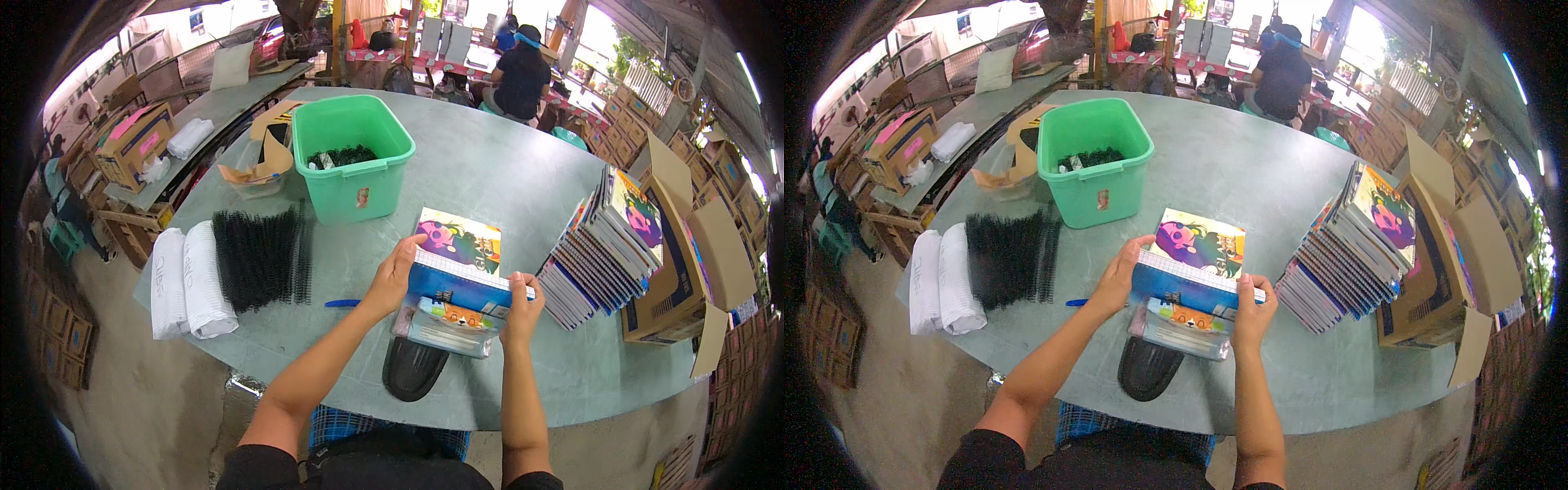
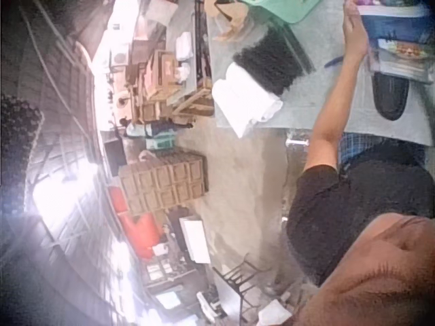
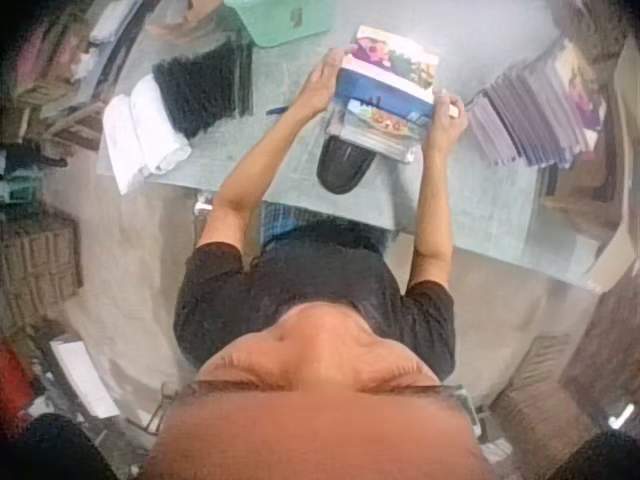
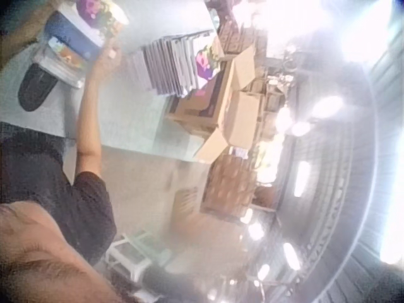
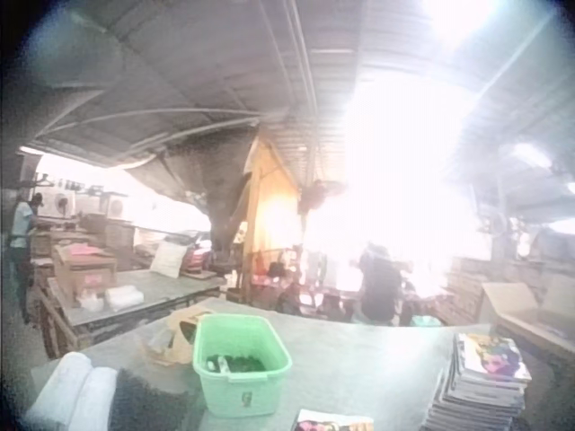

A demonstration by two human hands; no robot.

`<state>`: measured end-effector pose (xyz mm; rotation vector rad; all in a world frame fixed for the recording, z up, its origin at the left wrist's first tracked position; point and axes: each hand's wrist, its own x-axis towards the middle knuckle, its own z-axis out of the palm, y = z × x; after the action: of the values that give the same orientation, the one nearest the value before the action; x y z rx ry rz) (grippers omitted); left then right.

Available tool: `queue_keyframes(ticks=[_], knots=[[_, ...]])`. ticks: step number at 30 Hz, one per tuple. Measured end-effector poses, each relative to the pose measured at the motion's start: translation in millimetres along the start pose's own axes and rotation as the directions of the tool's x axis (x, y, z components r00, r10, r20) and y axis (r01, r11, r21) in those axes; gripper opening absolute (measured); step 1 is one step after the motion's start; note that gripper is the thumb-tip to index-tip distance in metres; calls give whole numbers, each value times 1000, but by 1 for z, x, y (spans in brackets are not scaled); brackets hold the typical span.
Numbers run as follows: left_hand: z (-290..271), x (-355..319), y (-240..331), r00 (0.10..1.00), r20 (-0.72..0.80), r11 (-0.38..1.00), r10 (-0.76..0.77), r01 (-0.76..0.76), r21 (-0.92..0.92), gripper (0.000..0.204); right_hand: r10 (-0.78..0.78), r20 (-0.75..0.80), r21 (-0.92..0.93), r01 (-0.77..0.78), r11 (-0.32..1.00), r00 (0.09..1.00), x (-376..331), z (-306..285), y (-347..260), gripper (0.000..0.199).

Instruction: The person binds notebooks by threading a spiral wire through the pre-punched holes of each notebook and cutting the excess wire with pliers.

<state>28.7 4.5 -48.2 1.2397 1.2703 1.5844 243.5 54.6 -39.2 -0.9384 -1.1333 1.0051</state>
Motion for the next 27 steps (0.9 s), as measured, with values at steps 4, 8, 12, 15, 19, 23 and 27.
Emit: queue_keyframes(ticks=[4, 8, 12, 15, 19, 23, 27], knots=[[-47, -1, -26, 997, 73, 964, 14, -33, 263, 51, -6, 13, 26, 6, 1000, 1000, 6, 0, 8, 19], [-124, -25, -10, 923, -335, 124, -188, 361, 924, 41, -18, 15, 13, 17, 1000, 1000, 10, -1, 13, 18], [-152, -47, -65, 943, -329, 14, 46, 328, 944, 31, -127, 19, -40, 127, 991, 992, 20, 0, 21, 11], [-164, -49, -59, 945, -327, 1, 27, 327, 945, 27, -757, 312, -744, 644, 182, 574, 15, 13, -28, 14], [-136, -41, -23, 914, -399, 138, 76, 387, 912, 20, -639, 556, -441, 840, 316, 532, -11, 62, -59, 22], [-142, -48, -14, 923, -228, 21, 310, 233, 972, 16, -326, 726, -448, 776, 444, 605, -10, 84, -29, 25], [-172, -63, 7, 725, -350, 366, 594, 144, 919, 13, -517, 759, -248, 911, 330, 395, -37, 67, -24, 25]])
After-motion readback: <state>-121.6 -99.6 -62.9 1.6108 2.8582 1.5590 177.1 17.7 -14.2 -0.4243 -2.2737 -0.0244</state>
